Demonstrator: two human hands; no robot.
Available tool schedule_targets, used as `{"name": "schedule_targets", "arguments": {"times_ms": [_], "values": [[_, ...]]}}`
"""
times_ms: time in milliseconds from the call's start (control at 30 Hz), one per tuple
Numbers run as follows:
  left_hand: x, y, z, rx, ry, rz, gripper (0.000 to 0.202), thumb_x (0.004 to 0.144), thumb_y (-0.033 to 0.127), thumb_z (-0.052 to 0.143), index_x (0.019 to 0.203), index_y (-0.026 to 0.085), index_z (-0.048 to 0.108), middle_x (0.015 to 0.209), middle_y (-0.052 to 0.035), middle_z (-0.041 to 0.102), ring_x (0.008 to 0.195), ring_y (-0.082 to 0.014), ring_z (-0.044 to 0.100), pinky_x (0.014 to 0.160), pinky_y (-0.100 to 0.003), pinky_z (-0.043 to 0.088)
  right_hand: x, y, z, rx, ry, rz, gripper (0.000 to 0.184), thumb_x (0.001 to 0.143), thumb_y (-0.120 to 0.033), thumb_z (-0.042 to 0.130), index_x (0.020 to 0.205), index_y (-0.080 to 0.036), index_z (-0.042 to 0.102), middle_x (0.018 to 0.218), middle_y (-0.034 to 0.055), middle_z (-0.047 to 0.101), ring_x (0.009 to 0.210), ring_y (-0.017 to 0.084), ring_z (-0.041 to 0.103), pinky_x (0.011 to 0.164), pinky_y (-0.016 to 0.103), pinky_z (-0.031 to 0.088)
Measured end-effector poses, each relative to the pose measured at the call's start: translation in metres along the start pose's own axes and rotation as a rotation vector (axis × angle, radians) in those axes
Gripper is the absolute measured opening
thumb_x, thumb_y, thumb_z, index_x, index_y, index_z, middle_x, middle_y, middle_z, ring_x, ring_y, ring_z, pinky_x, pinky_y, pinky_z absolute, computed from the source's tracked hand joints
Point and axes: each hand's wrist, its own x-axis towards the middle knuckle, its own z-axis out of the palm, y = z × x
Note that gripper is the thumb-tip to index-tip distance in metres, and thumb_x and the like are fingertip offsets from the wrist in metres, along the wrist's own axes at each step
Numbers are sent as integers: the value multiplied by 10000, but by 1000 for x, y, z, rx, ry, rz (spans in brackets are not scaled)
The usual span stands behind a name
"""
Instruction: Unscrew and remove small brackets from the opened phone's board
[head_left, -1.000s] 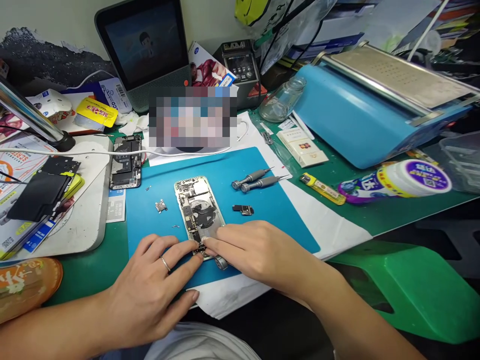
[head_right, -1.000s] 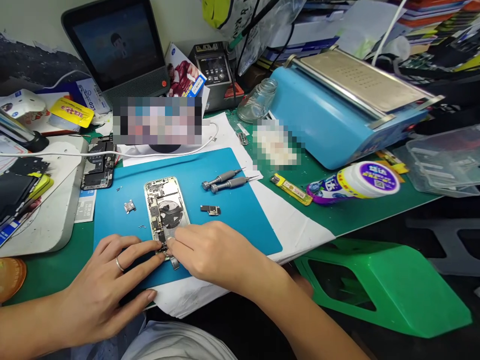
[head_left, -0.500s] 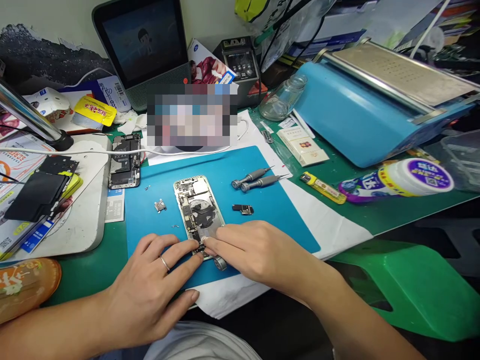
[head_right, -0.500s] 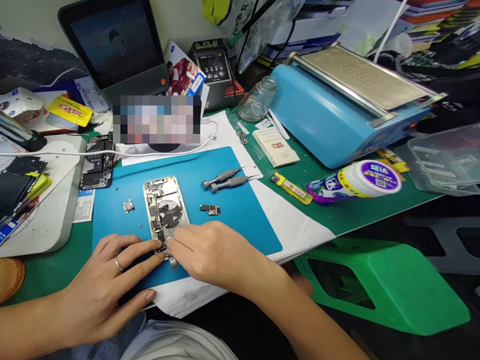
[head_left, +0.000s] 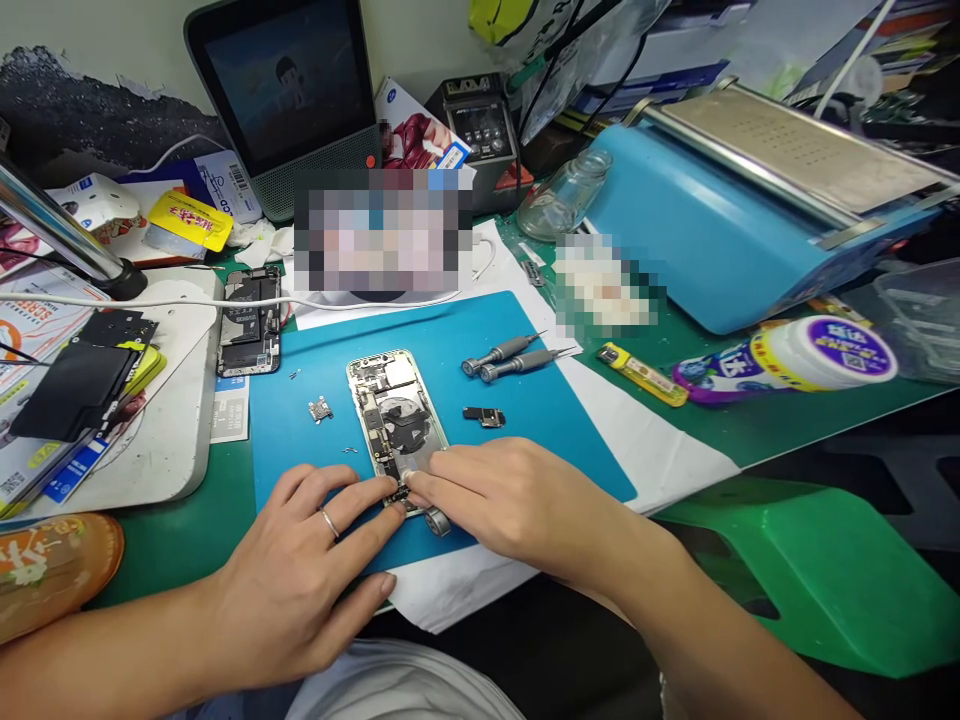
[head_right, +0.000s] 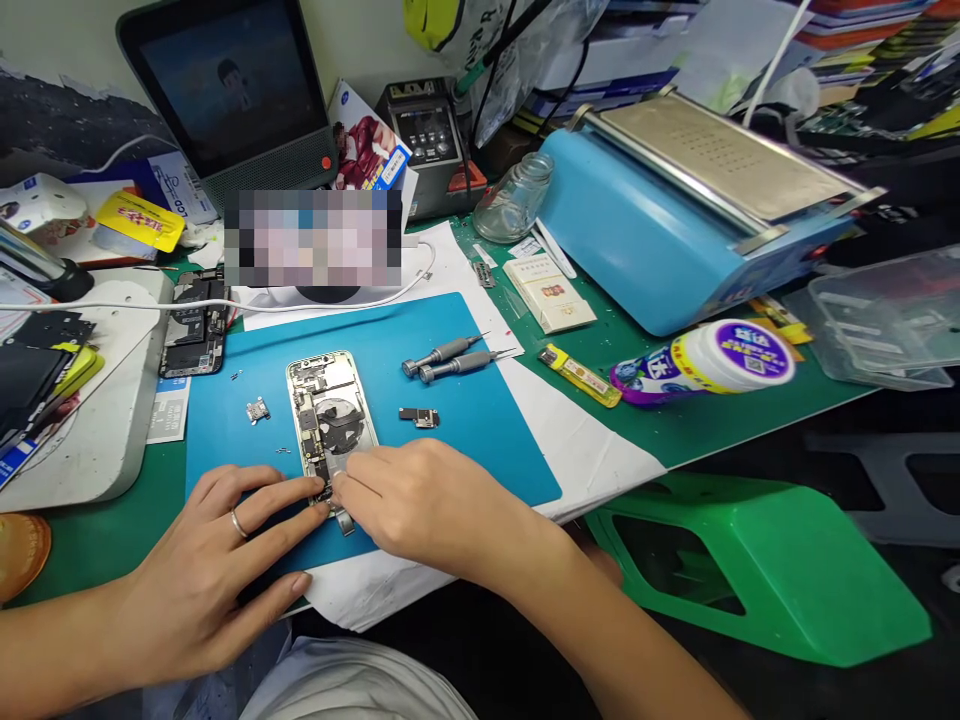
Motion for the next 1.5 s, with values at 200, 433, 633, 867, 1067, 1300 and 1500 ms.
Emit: {"name": "schedule_targets", "arguments": {"times_ms": [200, 433, 633, 867, 1067, 1300, 1500], "values": [[-1, -1, 2, 10, 14, 19, 441, 997, 283, 561, 1411, 132, 556, 1426, -101, 590, 1192, -300, 468, 966, -452, 340, -1, 1, 0, 15, -21, 8, 226, 976, -8, 476, 926, -141, 652, 706, -4, 608, 605, 136, 539, 495, 308, 317], [-1, -1, 1, 11, 13, 21, 433, 984, 253, 574, 1400, 131, 571, 1420, -108, 593, 1193, -299, 472, 970, -452, 363, 2, 0, -1, -27, -12, -11, 182, 986, -37, 496, 948, -131, 648, 723, 5, 626, 626, 136, 555, 507, 305, 338], [0, -1, 1, 16, 25, 10, 429, 970, 251, 582, 1390, 160, 577, 1401, -115, 610, 1182, -298, 512, 954, -456, 419, 6, -5, -3, -138, 13, -62, 170, 994, -63, 485, 927, -115, 633, 671, 0, 580, 582, 147, 527, 494, 317, 302], [-1, -1, 0, 14, 8, 5, 425, 981, 248, 565, 1397, 161, 569, 1413, -116, 605, 1193, -300, 506, 958, -458, 420, 5, -2, -3, -90, 5, -47, 166, 992, -51, 488, 930, -115, 628, 682, 0, 592, 591, 146, 537, 495, 310, 307], [-1, -1, 0, 0, -2, 7, 428, 980, 233, 569, 1398, 140, 562, 1421, -114, 590, 1199, -298, 475, 972, -456, 388, 3, 0, -4, -14, -40, 0, 152, 976, -40, 523, 936, -121, 645, 746, 19, 636, 632, 151, 566, 499, 303, 319], [0, 0, -2, -3, 14, 18, 435, 959, 158, 542, 1392, 127, 565, 1411, -117, 588, 1202, -292, 467, 967, -447, 397, -1, -4, 3, -29, 12, 80, 207, 980, -18, 481, 992, -113, 665, 725, 4, 612, 610, 140, 544, 505, 305, 315], [3, -1, -1, 8, 29, 20, 476, 939, 143, 544, 1415, 128, 550, 1417, -126, 587, 1203, -288, 485, 972, -441, 425, -7, -9, 8, -32, 74, 123, 200, 1009, -81, 478, 988, -115, 674, 705, -4, 583, 592, 129, 523, 503, 301, 298]]}}
